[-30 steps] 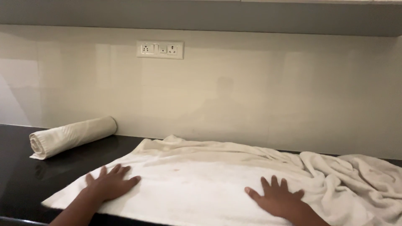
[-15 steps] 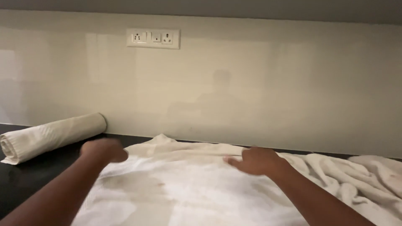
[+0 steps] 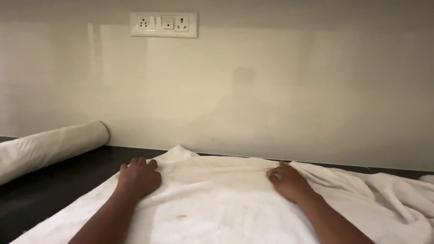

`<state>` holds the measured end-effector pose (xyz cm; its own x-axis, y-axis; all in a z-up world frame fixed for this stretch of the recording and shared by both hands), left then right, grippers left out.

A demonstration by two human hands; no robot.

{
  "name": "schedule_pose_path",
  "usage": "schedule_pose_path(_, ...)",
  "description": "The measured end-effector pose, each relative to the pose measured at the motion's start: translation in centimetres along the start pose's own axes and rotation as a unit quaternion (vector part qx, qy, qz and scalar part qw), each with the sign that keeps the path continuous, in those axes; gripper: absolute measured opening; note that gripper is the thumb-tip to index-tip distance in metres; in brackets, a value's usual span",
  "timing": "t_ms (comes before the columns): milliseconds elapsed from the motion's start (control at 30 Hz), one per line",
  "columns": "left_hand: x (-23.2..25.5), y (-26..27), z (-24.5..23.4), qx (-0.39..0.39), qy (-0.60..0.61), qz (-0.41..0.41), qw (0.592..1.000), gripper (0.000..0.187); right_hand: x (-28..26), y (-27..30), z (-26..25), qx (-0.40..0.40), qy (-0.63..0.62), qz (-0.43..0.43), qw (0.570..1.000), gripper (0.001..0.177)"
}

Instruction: Folding and rolling white towels on a black countertop in a hotel setting.

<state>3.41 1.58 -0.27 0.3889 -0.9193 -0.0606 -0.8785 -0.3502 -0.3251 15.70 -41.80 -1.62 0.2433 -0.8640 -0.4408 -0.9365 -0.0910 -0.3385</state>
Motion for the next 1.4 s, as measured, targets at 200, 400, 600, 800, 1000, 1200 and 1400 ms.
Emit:
schedule_pose_path(200, -1.5, -0.9, 3.1, -0.075, 0.067, 0.006, 0.995, 0.06, -2.5, 3.6, -1.0, -0.078, 0.139, 0.06, 0.985, 0.086)
schedule_pose_path(400, -3.0, 2.1, 2.2, -0.09, 0.056, 0.018, 0.994, 0.064, -3.3, 7.5, -2.4, -0.125, 0.166, 0.064, 0.976, 0.101)
schedule_pose_path(600, -4.8, 4.6, 1.6, -0.108, 0.041, 0.008, 0.993, 0.068, -4.4, 11.6, -3.3, -0.134, 0.167, 0.068, 0.974, 0.095)
schedule_pose_path(800, -5.7, 6.6, -2.1, -0.098, 0.052, -0.038, 0.993, 0.067, -5.1, 11.5, -3.9, -0.067, 0.122, 0.063, 0.988, 0.064)
schedule_pose_path(1000, -4.6, 3.9, -4.0, -0.076, -0.057, -0.019, 0.995, 0.066, -4.8, 4.8, -4.7, -0.049, 0.175, -0.028, 0.983, 0.069)
schedule_pose_path(1200, -4.1, 1.0, -0.2, -0.055, -0.017, -0.037, 0.998, 0.051, -2.7, 0.8, -1.9, -0.101, 0.004, 0.038, 0.994, 0.047)
schedule_pose_path(1400, -4.4, -0.5, 0.2, -0.03, 0.115, -0.023, 0.993, 0.037, -4.0, 1.9, -3.7, -0.062, 0.006, -0.021, 0.998, 0.038)
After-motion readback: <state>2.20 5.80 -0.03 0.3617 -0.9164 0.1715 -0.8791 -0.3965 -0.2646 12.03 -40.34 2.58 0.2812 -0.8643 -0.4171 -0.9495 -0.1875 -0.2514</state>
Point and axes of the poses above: each hand's wrist, its own y-axis away from the middle knuckle, its own z-axis out of the palm, x = y × z, the point moved 5 cm from there along -y, towards the middle knuckle, and after that the axes turned 5 degrees about -y, right-handed, at the moved point
